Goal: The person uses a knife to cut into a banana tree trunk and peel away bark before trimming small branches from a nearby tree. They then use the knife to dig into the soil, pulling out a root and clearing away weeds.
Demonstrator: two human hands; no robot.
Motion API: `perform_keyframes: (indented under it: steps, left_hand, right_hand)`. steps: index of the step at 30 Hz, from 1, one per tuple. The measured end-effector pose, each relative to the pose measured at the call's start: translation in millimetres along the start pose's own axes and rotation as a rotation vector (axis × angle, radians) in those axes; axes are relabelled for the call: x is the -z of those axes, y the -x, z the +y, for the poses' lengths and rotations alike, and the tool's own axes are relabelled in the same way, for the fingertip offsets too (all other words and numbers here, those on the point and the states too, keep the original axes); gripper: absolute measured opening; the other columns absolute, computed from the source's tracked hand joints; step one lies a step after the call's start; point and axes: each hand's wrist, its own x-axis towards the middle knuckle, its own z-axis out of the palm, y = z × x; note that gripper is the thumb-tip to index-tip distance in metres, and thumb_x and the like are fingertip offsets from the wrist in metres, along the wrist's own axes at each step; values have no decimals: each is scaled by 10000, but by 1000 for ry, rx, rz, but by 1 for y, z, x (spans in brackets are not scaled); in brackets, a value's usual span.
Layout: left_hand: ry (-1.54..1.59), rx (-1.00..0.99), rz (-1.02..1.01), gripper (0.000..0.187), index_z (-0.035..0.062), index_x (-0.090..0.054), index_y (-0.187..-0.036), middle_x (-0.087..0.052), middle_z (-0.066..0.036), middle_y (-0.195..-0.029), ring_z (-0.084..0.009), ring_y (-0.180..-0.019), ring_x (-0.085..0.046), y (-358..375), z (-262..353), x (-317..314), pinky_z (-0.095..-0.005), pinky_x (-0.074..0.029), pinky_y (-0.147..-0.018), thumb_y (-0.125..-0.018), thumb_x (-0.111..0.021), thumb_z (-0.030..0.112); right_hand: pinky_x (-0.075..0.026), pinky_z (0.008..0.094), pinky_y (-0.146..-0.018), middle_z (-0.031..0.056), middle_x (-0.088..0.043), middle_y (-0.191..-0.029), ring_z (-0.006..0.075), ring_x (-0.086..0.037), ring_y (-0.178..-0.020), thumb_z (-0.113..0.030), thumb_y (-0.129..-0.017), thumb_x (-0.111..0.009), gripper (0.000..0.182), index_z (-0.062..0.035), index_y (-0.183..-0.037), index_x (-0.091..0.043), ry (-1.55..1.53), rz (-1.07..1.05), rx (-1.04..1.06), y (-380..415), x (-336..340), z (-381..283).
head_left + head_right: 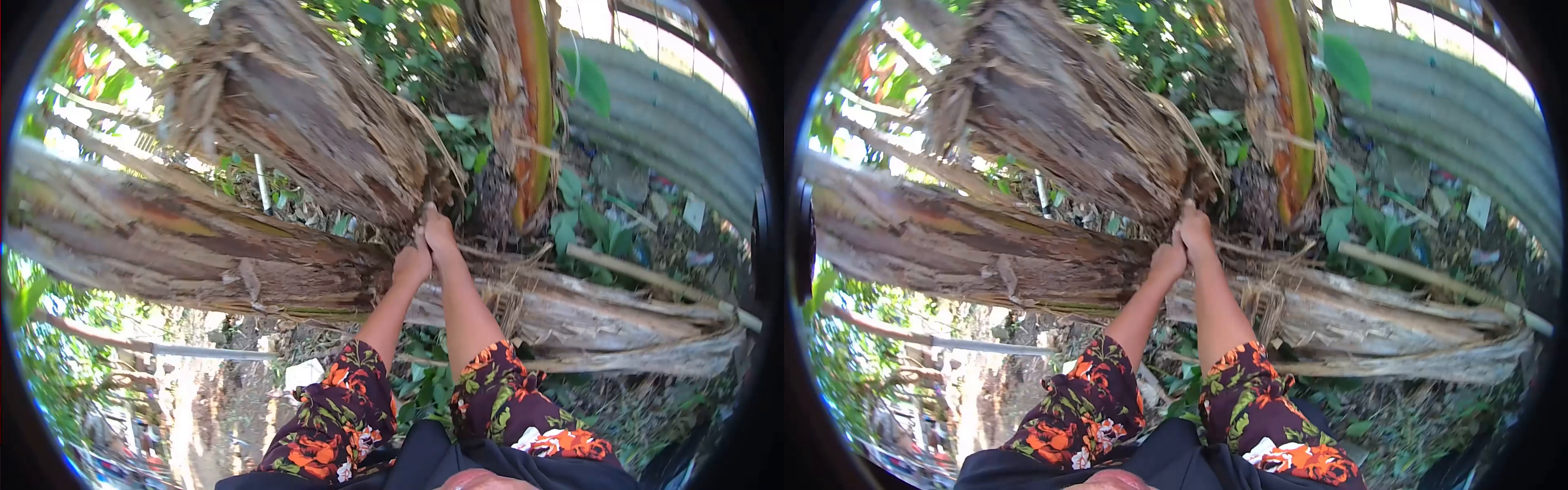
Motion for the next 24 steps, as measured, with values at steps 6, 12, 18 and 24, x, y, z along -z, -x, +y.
perform_keyframes:
  steps: [6,12,18,24]
  left_hand:
    - [6,-109,-80,728,-64,-583,-895,-534,-301,-942,-399,-936,-513,45,13,51,-428,-389,-816,-806,-263,584]
    - [287,-446,293,457,-21,-568,-748,-556,-201,-758,-361,-748,-534,70,-13,83,-414,-404,-680,-789,-484,426]
    - [442,-419,273,421,-25,-562,-707,-537,-205,-718,-360,-714,-525,72,-35,86,-408,-396,-640,-789,-504,383]
    - [608,-469,329,369,-39,-565,-685,-541,-208,-690,-355,-672,-532,72,-17,104,-396,-403,-616,-786,-525,314]
  right_hand:
    - [-365,276,-444,22,-433,-552,115,-434,-479,-320,-871,-437,297,-40,-771,-447,-65,83,199,64,-9,-56]
    - [-351,235,-370,9,-414,-532,86,-405,-396,-305,-888,-404,268,-42,-838,-422,120,-38,575,115,-34,-116]
    - [-343,218,-349,4,-428,-536,72,-401,-383,-298,-889,-399,256,-42,-894,-416,134,-138,557,136,-45,-141]
    - [-337,217,-349,3,-402,-536,70,-383,-385,-238,-885,-414,191,-60,-819,-399,336,-155,693,172,-83,-162]
